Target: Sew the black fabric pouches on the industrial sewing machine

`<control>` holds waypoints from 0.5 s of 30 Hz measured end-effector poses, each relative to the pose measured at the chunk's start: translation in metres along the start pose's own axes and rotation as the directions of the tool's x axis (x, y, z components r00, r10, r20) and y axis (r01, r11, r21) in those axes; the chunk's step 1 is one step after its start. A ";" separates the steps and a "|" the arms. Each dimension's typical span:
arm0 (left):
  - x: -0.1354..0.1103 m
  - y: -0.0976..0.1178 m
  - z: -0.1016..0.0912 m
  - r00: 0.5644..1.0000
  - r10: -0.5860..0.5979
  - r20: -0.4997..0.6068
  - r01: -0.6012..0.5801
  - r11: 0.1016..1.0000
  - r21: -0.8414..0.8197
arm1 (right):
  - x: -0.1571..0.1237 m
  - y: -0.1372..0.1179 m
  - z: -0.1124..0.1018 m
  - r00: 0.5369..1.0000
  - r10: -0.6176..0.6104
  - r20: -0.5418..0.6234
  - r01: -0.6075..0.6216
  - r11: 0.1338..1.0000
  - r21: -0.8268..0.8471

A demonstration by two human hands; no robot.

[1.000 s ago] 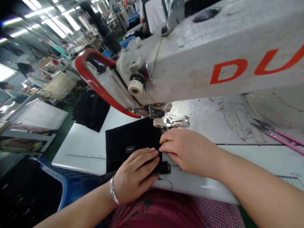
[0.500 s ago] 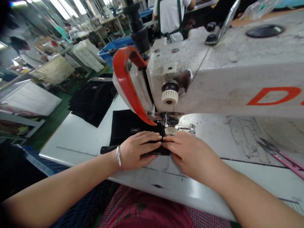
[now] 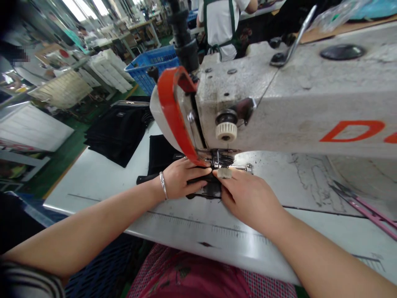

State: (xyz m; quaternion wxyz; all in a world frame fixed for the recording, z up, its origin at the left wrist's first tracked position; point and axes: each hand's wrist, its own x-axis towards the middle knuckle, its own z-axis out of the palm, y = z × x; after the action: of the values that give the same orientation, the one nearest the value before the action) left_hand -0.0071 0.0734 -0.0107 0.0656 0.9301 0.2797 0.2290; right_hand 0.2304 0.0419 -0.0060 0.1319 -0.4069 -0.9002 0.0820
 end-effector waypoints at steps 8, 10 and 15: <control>-0.009 -0.018 -0.013 0.999 -0.014 -0.029 0.013 1.000 -0.016 | 0.000 0.009 -0.004 0.964 0.078 -0.253 -0.072 0.997 0.035; -0.009 -0.015 -0.013 0.999 -0.026 -0.037 0.024 0.998 -0.054 | 0.002 0.010 -0.006 0.967 0.112 -0.231 -0.118 0.993 -0.012; -0.005 0.012 0.000 0.984 -0.148 -0.100 0.138 0.985 -0.103 | 0.003 0.009 -0.005 0.968 0.155 -0.199 -0.177 0.979 -0.101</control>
State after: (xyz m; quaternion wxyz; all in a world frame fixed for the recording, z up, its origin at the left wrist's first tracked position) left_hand -0.0052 0.0606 -0.0096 0.1114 0.8897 0.3375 0.2865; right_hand 0.2360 0.0502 -0.0026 0.1854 -0.4940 -0.8495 0.0002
